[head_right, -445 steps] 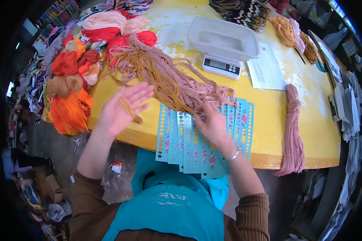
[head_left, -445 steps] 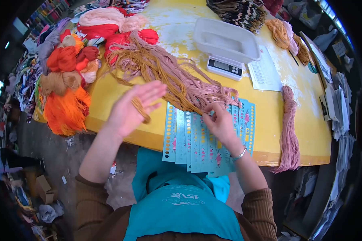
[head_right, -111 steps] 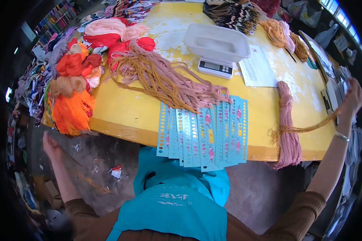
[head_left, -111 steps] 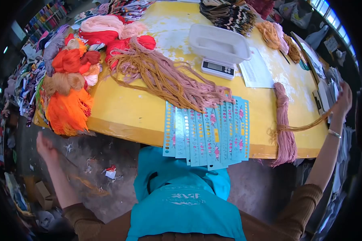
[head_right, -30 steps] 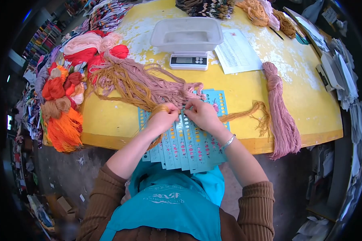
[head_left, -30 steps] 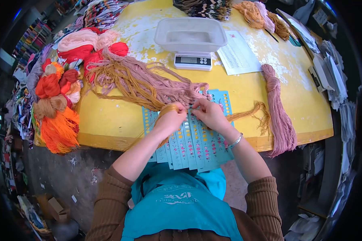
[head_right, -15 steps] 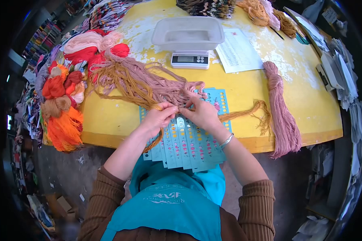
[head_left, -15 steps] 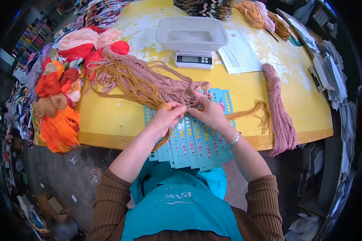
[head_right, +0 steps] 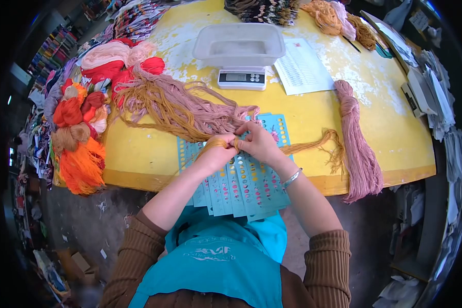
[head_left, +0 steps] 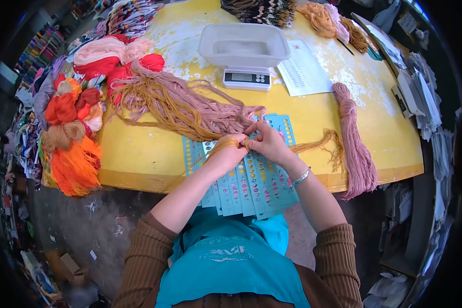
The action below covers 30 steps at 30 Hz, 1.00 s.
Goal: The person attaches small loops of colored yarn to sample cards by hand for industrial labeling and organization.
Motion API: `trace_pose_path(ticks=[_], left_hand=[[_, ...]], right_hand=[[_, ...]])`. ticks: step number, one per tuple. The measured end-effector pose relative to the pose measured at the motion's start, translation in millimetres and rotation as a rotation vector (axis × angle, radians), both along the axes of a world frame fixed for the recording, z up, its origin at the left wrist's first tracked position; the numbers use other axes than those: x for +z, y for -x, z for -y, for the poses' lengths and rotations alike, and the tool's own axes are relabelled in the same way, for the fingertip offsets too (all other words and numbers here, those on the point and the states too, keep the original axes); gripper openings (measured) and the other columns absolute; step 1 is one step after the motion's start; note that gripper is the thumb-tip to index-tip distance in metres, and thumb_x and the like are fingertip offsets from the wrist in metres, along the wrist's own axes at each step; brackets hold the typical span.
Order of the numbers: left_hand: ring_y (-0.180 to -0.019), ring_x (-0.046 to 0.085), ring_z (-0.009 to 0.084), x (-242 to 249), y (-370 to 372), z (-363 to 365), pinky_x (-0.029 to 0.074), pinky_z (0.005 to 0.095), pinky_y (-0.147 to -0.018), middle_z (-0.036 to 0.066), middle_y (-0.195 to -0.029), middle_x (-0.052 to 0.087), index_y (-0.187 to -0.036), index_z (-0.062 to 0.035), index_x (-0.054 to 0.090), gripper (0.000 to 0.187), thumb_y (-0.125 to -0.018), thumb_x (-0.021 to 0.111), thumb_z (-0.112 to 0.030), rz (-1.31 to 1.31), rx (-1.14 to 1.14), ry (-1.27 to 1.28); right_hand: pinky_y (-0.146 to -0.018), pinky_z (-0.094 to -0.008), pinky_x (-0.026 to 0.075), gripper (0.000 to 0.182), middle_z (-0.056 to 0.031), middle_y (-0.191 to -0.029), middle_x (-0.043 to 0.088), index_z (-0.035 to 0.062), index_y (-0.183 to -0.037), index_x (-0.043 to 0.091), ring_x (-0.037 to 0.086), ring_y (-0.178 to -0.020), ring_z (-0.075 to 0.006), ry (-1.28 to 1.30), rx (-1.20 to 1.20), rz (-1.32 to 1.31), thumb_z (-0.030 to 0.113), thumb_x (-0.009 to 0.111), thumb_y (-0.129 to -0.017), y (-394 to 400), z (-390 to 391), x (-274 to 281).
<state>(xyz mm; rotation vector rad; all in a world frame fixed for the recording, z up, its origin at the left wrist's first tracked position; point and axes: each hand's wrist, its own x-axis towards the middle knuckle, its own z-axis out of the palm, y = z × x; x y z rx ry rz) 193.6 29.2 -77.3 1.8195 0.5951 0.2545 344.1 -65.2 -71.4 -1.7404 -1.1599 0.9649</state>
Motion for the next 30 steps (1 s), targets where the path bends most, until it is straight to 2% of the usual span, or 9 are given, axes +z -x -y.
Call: trace_pose_path(ticks=[3,6,11,15,18,21,23,26,30], left_hand=[[-0.048,0.041,0.0048,13.1,0.5,4.6,0.029,0.0235,-0.044,-0.005,-0.061,0.051,-0.091,-0.0088,0.063,0.008,-0.087,0.056,-0.009,0.014,0.055,-0.227],[-0.040,0.026,0.0017,22.7,12.9,-3.7,0.016,0.0185,-0.036,-0.009,-0.053,0.035,-0.092,-0.0159,0.059,0.002,-0.092,0.058,-0.014,0.090,0.234,1.019],[-0.039,0.023,0.0037,16.7,88.5,-45.3,0.017,0.0207,-0.036,-0.008,-0.054,0.029,-0.084,-0.0134,0.052,0.016,-0.097,0.054,-0.021,0.606,0.277,1.452],[-0.040,0.023,0.0047,34.1,166.8,-84.8,0.018,0.0202,-0.037,-0.007,-0.056,0.030,-0.086,-0.0088,0.052,0.018,-0.100,0.047,-0.019,1.155,0.497,1.316],[-0.039,0.023,0.0046,31.9,194.7,-98.1,0.017,0.0203,-0.036,-0.006,-0.057,0.031,-0.085,-0.0096,0.052,0.019,-0.100,0.047,-0.020,1.213,0.552,1.215],[-0.038,0.024,0.0026,40.2,165.4,-66.7,0.016,0.0224,-0.034,-0.006,-0.060,0.039,-0.078,-0.0110,0.054,0.022,-0.095,0.058,-0.024,0.547,0.721,0.830],[-0.055,0.047,0.0063,39.0,141.3,-46.0,0.037,0.0226,-0.047,-0.002,-0.067,0.050,-0.091,-0.0073,0.062,0.011,-0.088,0.066,-0.017,0.332,0.570,0.432],[-0.084,0.059,0.0164,28.7,113.3,-34.1,0.049,0.0287,-0.072,0.004,-0.088,0.057,-0.102,-0.0072,0.064,0.020,-0.084,0.069,-0.012,0.002,0.328,-0.165],[-0.087,0.058,0.0231,8.0,96.9,-30.7,0.048,0.0336,-0.073,0.007,-0.099,0.051,-0.100,-0.0069,0.060,0.021,-0.082,0.070,-0.012,-0.129,0.188,-0.533]], right_hand=[[-0.058,-0.0353,0.047,0.036,-0.0071,-0.068,0.066,0.0055,-0.102,0.058,0.064,-0.062,-0.0215,0.070,0.012,0.086,0.038,0.064,-0.088,4.3,-3.4,2.1],[-0.060,-0.0373,0.048,0.038,-0.0092,-0.069,0.066,0.0057,-0.102,0.058,0.065,-0.065,-0.0251,0.033,-0.055,0.184,0.042,0.059,-0.091,8.8,-3.5,7.5],[-0.071,-0.0413,0.051,0.044,-0.0147,-0.081,0.067,0.0067,-0.105,0.057,0.067,-0.080,-0.0306,0.156,-0.005,0.242,0.049,0.051,-0.094,11.5,-3.7,20.1],[-0.073,-0.0413,0.051,0.045,-0.0147,-0.081,0.067,0.0078,-0.107,0.057,0.066,-0.081,-0.0309,0.208,-0.008,0.304,0.050,0.052,-0.093,18.5,-4.0,25.6],[-0.072,-0.0417,0.050,0.034,-0.0135,-0.081,0.066,0.0084,-0.106,0.057,0.066,-0.079,-0.0307,0.203,-0.019,0.369,0.039,0.057,-0.091,20.8,-2.3,25.5],[-0.069,-0.0417,0.050,0.024,-0.0131,-0.079,0.065,0.0073,-0.103,0.056,0.065,-0.078,-0.0311,0.144,-0.033,0.394,0.022,0.061,-0.084,27.0,4.1,23.6],[-0.066,-0.0362,0.050,0.026,-0.0114,-0.075,0.062,0.0055,-0.103,0.054,0.064,-0.071,-0.0270,0.064,-0.018,0.386,0.007,0.063,-0.079,30.3,6.9,24.4],[-0.063,-0.0421,0.051,0.021,-0.0145,-0.083,0.062,0.0059,-0.097,0.055,0.064,-0.075,-0.0325,-0.181,0.007,0.567,0.009,0.062,-0.077,33.3,5.8,14.1],[-0.064,-0.0428,0.051,0.018,-0.0140,-0.084,0.061,0.0057,-0.092,0.057,0.063,-0.074,-0.0328,-0.245,0.034,0.679,0.009,0.063,-0.076,32.3,1.3,3.8]])
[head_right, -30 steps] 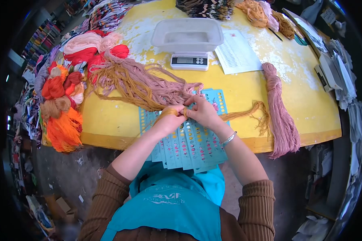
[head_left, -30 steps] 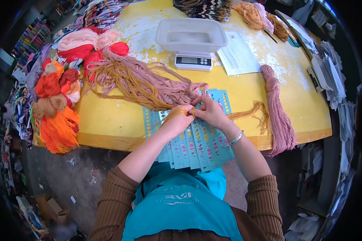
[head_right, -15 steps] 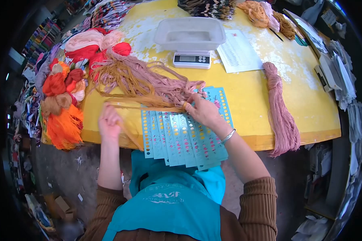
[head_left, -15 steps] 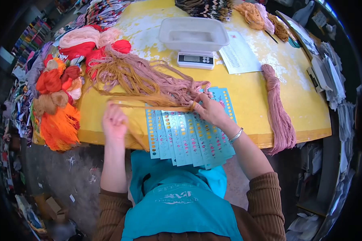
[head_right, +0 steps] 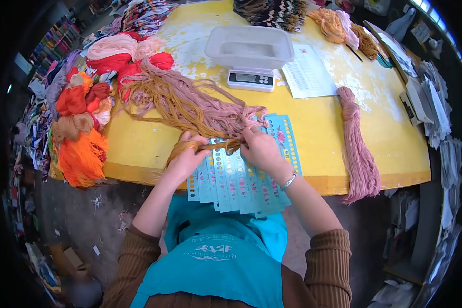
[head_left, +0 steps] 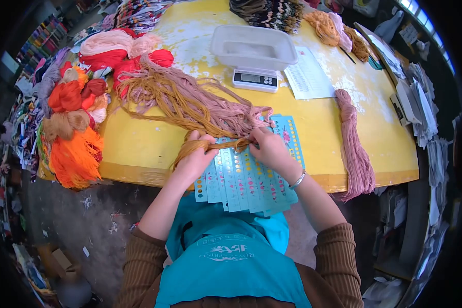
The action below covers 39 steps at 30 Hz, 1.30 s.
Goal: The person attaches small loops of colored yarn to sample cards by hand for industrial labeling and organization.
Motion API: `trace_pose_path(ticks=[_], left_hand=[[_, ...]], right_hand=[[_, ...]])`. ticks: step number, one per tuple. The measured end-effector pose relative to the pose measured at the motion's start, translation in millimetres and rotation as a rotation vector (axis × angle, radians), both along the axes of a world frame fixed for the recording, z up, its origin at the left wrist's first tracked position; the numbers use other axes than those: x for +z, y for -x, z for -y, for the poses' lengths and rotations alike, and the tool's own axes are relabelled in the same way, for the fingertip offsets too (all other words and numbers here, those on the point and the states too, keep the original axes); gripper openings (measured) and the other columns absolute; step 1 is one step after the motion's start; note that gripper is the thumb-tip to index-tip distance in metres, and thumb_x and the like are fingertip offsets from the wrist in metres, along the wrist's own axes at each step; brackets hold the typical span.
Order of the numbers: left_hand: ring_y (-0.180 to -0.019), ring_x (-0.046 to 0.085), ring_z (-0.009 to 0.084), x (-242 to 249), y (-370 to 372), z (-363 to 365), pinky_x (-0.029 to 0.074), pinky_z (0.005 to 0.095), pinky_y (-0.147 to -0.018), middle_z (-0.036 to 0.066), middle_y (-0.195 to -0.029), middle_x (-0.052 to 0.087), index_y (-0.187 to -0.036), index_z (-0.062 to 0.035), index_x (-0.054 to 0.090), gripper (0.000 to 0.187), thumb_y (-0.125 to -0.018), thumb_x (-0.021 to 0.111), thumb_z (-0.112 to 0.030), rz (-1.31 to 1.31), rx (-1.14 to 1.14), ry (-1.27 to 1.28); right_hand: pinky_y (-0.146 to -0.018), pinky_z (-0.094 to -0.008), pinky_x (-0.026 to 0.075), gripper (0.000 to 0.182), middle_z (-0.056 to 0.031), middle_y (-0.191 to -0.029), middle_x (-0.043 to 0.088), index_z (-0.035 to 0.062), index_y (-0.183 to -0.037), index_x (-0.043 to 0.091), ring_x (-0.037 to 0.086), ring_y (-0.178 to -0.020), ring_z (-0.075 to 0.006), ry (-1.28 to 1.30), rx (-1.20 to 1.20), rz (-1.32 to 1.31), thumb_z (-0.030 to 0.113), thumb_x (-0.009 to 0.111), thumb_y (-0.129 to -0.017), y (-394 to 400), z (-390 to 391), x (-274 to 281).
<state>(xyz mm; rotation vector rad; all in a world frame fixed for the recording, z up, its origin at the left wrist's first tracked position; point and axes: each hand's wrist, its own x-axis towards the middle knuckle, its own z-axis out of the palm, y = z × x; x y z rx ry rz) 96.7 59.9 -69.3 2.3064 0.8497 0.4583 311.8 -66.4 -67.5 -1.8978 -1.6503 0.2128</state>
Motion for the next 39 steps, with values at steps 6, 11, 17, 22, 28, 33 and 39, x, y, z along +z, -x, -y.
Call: trace_pose_path(ticks=[6,11,17,22,28,33,39], left_hand=[[-0.094,0.055,0.0327,0.6,-7.0,2.7,0.045,0.0417,-0.078,0.012,-0.098,0.052,-0.092,-0.0062,0.052,0.014,-0.087,0.063,-0.014,-0.094,-0.012,-0.110],[-0.088,0.059,0.0359,20.8,-17.6,10.7,0.046,0.0458,-0.074,0.016,-0.092,0.059,-0.097,-0.0072,0.048,0.015,-0.093,0.055,-0.020,-0.109,-0.018,0.041],[-0.084,0.060,0.0349,21.6,-25.8,2.3,0.046,0.0461,-0.071,0.016,-0.083,0.060,-0.098,-0.0093,0.048,0.020,-0.096,0.050,-0.029,-0.239,-0.054,0.089],[-0.084,0.063,0.0329,23.8,7.9,-21.4,0.047,0.0443,-0.076,0.016,-0.085,0.063,-0.099,-0.0080,0.052,0.027,-0.096,0.050,-0.035,-0.317,0.064,0.244],[-0.077,0.061,0.0182,73.1,53.7,-53.2,0.046,0.0349,-0.070,0.007,-0.076,0.061,-0.095,-0.0099,0.056,0.021,-0.094,0.055,-0.030,-0.293,0.031,0.220],[-0.069,0.061,0.0129,75.4,68.5,-127.3,0.046,0.0263,-0.061,0.001,-0.077,0.064,-0.086,-0.0067,0.062,0.014,-0.085,0.067,-0.019,-0.026,-0.033,0.280],[-0.045,0.037,-0.0008,126.3,75.4,-258.8,0.023,0.0142,-0.036,0.002,-0.090,0.065,-0.108,-0.0015,0.060,0.023,-0.089,0.063,-0.014,0.536,0.305,0.913]], right_hand=[[-0.062,-0.0387,0.051,0.012,-0.0118,-0.083,0.061,0.0042,-0.086,0.058,0.063,-0.072,-0.0287,0.016,-0.003,-0.056,0.007,0.063,-0.076,-4.3,-1.4,-4.5],[-0.058,-0.0326,0.048,0.010,-0.0091,-0.079,0.062,0.0027,-0.085,0.055,0.061,-0.066,-0.0196,-0.075,-0.030,-0.796,0.002,0.060,-0.076,-16.6,1.6,-17.4],[-0.059,-0.0356,0.048,0.008,-0.0119,-0.081,0.063,0.0057,-0.087,0.055,0.059,-0.061,-0.0261,0.000,-0.081,-0.391,0.007,0.056,-0.078,-11.0,5.1,-11.6],[-0.061,-0.0429,0.051,0.016,-0.0124,-0.080,0.059,0.0078,-0.090,0.056,0.063,-0.068,-0.0314,0.019,-0.044,0.054,0.015,0.060,-0.076,2.7,3.0,-2.5],[-0.059,-0.0438,0.052,0.033,-0.0128,-0.098,0.058,0.0074,-0.096,0.054,0.063,-0.069,-0.0327,0.084,-0.080,0.100,0.027,0.066,-0.073,8.4,1.9,4.7],[-0.061,-0.0421,0.050,0.034,-0.0116,-0.094,0.058,0.0080,-0.098,0.054,0.063,-0.072,-0.0308,0.095,-0.098,0.064,0.026,0.068,-0.073,6.6,2.2,3.7],[-0.058,-0.0402,0.051,0.032,-0.0115,-0.093,0.058,0.0066,-0.096,0.054,0.063,-0.070,-0.0303,0.089,-0.084,0.079,0.026,0.067,-0.074,7.1,1.9,5.4]])
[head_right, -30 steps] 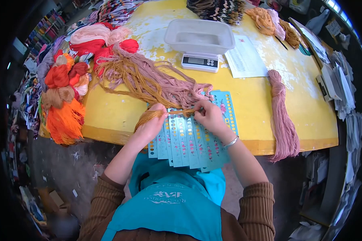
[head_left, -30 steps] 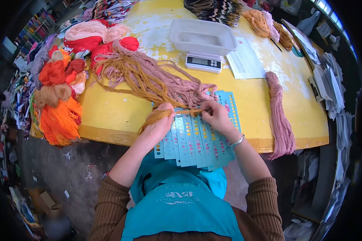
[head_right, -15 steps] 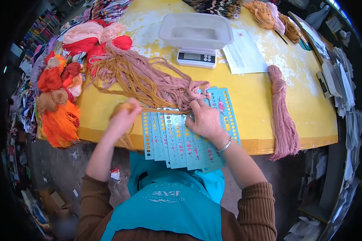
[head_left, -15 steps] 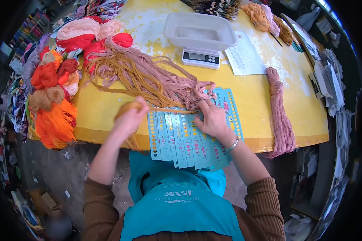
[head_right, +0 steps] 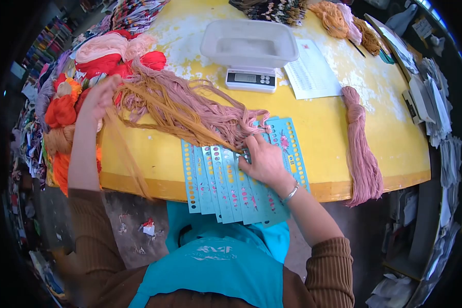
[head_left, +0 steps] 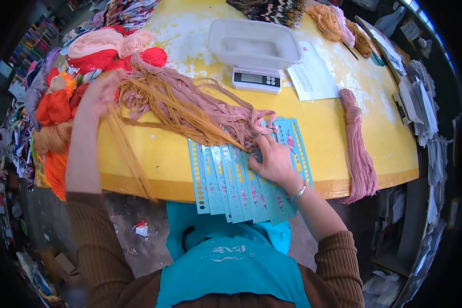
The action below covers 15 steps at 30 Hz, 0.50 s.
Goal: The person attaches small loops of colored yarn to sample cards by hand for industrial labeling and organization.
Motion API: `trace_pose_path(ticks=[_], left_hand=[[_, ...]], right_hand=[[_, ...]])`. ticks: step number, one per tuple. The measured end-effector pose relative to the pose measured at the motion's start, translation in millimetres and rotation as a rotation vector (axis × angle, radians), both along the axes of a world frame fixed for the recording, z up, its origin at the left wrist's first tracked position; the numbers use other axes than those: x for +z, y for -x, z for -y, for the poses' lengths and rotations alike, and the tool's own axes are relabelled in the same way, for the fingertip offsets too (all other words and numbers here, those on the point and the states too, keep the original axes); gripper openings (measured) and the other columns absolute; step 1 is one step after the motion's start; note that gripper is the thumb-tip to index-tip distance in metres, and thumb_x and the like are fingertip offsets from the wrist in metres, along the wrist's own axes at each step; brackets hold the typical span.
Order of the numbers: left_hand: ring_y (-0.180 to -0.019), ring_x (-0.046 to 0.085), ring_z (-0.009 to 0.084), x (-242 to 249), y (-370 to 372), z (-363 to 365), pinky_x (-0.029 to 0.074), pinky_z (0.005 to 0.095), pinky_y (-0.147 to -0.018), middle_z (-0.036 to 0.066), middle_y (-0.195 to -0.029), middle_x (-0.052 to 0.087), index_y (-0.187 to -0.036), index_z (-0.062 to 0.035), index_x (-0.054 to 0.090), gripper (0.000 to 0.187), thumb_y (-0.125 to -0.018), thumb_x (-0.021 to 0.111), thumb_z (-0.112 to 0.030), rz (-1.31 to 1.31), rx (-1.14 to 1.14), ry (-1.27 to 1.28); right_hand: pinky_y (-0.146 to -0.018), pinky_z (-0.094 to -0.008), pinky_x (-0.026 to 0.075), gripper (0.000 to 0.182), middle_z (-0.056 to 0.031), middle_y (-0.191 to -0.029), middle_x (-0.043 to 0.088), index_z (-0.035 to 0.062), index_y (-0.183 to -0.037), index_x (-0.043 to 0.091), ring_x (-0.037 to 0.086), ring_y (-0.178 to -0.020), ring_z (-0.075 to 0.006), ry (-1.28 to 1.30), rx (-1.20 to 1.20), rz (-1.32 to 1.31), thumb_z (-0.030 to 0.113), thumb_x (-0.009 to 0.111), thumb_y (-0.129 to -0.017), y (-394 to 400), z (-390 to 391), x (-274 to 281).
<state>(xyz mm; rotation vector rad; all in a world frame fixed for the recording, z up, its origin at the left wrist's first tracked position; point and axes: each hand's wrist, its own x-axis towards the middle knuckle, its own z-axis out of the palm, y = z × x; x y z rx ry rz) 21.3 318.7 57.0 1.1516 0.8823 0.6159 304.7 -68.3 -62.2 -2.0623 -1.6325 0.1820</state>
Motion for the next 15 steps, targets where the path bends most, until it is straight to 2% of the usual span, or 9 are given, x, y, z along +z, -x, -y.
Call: trace_pose_path(ticks=[2,3,6,8,10,12,13,14,15], left_hand=[[-0.039,0.030,0.0003,8.7,13.4,-48.9,0.020,0.0154,-0.033,0.000,-0.085,0.064,-0.109,0.0014,0.061,0.022,-0.090,0.060,-0.011,0.180,0.239,0.128],[-0.039,0.030,0.0003,-5.9,27.7,-67.3,0.020,0.0154,-0.033,0.000,-0.085,0.064,-0.109,0.0014,0.061,0.022,-0.090,0.060,-0.011,0.183,0.244,0.124],[-0.037,0.029,0.0017,-43.3,46.3,-68.3,0.019,0.0171,-0.032,-0.001,-0.079,0.063,-0.110,0.0019,0.062,0.025,-0.093,0.057,-0.017,0.117,0.218,0.178],[-0.040,0.032,0.0009,-42.1,35.9,-15.1,0.022,0.0170,-0.034,-0.001,-0.079,0.063,-0.113,0.0014,0.061,0.030,-0.095,0.056,-0.022,0.248,-0.016,0.259],[-0.051,0.044,0.0013,-35.6,22.5,46.7,0.027,0.0157,-0.039,0.001,-0.087,0.065,-0.117,0.0011,0.060,0.035,-0.096,0.054,-0.027,0.349,-0.108,0.279],[-0.063,0.054,0.0052,-15.6,3.6,112.5,0.042,0.0163,-0.050,0.007,-0.098,0.066,-0.125,0.0032,0.053,0.041,-0.099,0.049,-0.028,0.352,-0.065,0.287],[-0.082,0.058,0.0121,-15.1,0.2,135.8,0.046,0.0215,-0.064,0.011,-0.110,0.064,-0.127,0.0026,0.052,0.042,-0.099,0.047,-0.027,0.416,-0.142,0.256],[-0.102,0.062,0.0190,-14.6,-2.2,156.9,0.051,0.0267,-0.078,0.014,-0.122,0.062,-0.130,0.0021,0.050,0.043,-0.099,0.044,-0.026,0.477,-0.220,0.224],[-0.112,0.058,0.0224,-12.0,-7.5,178.0,0.048,0.0316,-0.089,0.016,-0.127,0.058,-0.132,0.0029,0.049,0.044,-0.098,0.043,-0.025,0.538,-0.238,0.273]], right_hand=[[-0.058,-0.0402,0.051,0.032,-0.0112,-0.093,0.058,0.0065,-0.096,0.054,0.063,-0.069,-0.0302,-0.006,-0.002,0.003,0.026,0.067,-0.074,-0.1,-1.1,-0.2],[-0.057,-0.0403,0.051,0.032,-0.0110,-0.092,0.058,0.0065,-0.096,0.055,0.063,-0.068,-0.0302,-0.005,-0.003,-0.002,0.026,0.067,-0.074,0.4,-0.6,-0.7],[-0.057,-0.0401,0.051,0.031,-0.0111,-0.092,0.059,0.0067,-0.096,0.055,0.063,-0.067,-0.0300,-0.026,0.002,0.005,0.026,0.066,-0.074,1.9,-0.7,1.9],[-0.057,-0.0400,0.051,0.031,-0.0111,-0.091,0.059,0.0067,-0.096,0.055,0.063,-0.068,-0.0298,-0.021,0.001,0.006,0.025,0.067,-0.074,3.2,-0.5,3.7],[-0.058,-0.0398,0.052,0.031,-0.0112,-0.091,0.059,0.0067,-0.096,0.055,0.064,-0.068,-0.0296,-0.014,-0.001,0.008,0.025,0.067,-0.074,4.0,-0.6,3.9],[-0.060,-0.0417,0.050,0.031,-0.0119,-0.089,0.060,0.0079,-0.098,0.055,0.063,-0.070,-0.0308,-0.001,-0.024,-0.029,0.023,0.068,-0.073,4.1,-1.1,2.2],[-0.060,-0.0417,0.050,0.031,-0.0119,-0.089,0.060,0.0079,-0.098,0.055,0.063,-0.070,-0.0308,-0.005,-0.016,-0.026,0.023,0.068,-0.073,4.8,-2.4,3.1],[-0.059,-0.0380,0.050,0.028,-0.0104,-0.087,0.061,0.0073,-0.099,0.056,0.062,-0.067,-0.0260,-0.058,-0.017,-0.075,0.020,0.068,-0.077,5.8,-4.2,4.2],[-0.058,-0.0344,0.049,0.025,-0.0089,-0.086,0.062,0.0067,-0.100,0.056,0.062,-0.065,-0.0211,-0.110,-0.018,-0.125,0.016,0.067,-0.080,7.5,-5.5,5.4]])
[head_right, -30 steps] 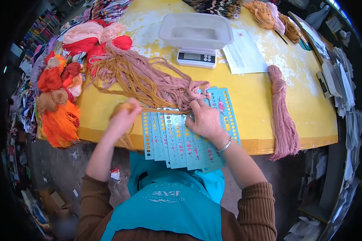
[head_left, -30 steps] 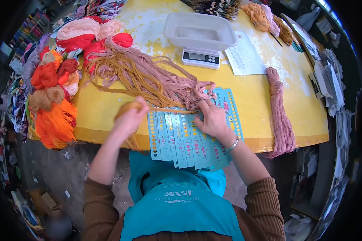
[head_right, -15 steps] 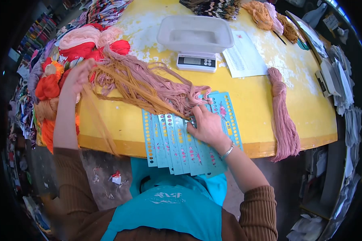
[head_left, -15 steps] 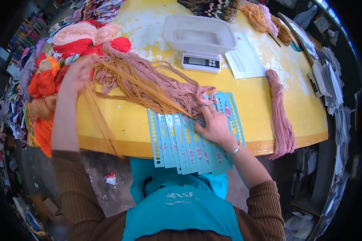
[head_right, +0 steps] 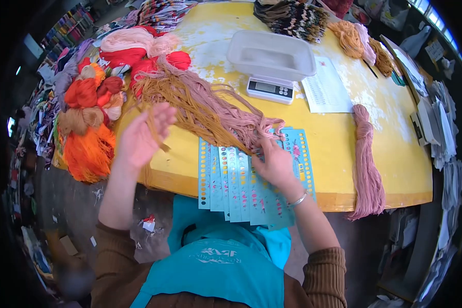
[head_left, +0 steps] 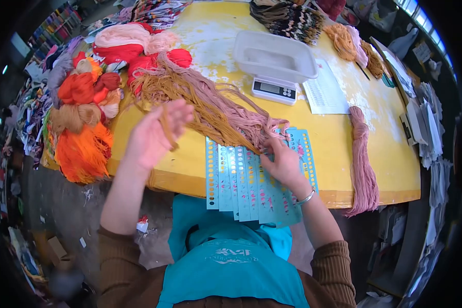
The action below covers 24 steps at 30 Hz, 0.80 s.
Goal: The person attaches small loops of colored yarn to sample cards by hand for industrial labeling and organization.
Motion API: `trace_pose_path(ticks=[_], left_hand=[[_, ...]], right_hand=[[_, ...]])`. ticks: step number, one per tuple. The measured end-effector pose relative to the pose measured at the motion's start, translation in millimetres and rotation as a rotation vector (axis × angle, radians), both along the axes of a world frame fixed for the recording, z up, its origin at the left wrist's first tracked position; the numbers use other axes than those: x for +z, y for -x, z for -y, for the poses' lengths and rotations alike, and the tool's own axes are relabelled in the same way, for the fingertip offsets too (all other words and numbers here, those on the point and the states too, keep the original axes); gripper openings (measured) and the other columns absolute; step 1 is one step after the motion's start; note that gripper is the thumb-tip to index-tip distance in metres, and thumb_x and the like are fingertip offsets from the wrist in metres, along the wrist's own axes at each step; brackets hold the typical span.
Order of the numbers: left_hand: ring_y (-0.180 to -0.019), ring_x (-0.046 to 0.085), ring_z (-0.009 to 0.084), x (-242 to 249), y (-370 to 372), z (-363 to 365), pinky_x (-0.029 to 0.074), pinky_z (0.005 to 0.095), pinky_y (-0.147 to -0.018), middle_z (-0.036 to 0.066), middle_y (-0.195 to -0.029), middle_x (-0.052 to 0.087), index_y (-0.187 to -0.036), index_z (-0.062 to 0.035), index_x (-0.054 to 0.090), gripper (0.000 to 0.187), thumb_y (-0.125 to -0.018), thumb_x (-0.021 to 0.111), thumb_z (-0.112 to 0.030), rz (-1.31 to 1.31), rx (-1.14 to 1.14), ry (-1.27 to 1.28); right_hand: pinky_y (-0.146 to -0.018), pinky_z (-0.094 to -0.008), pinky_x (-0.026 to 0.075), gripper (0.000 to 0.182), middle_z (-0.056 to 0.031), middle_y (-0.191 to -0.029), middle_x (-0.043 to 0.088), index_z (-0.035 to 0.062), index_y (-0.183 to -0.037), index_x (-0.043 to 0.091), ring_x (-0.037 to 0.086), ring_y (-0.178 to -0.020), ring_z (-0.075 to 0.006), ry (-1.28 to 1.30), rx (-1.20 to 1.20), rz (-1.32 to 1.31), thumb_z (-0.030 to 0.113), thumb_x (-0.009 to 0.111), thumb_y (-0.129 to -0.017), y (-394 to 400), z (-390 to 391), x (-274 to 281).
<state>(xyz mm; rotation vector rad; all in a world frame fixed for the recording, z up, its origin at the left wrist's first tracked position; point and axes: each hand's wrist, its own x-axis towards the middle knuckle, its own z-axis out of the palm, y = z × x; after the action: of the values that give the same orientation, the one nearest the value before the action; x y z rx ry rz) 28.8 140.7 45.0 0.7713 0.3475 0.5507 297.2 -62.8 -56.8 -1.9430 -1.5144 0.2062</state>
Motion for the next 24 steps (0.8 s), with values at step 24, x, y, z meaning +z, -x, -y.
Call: trace_pose_path(ticks=[24], left_hand=[[-0.124,0.050,0.0271,-30.3,-12.3,134.7,0.042,0.0383,-0.100,0.022,-0.129,0.055,-0.112,0.0053,0.064,0.032,-0.094,0.049,-0.017,0.065,0.195,-0.076]], right_hand=[[-0.047,-0.0168,0.033,0.010,0.0007,-0.071,0.060,0.0030,-0.092,0.062,0.045,-0.056,-0.0009,-0.246,0.107,-1.249,0.013,0.060,-0.095,142.4,6.7,62.5]])
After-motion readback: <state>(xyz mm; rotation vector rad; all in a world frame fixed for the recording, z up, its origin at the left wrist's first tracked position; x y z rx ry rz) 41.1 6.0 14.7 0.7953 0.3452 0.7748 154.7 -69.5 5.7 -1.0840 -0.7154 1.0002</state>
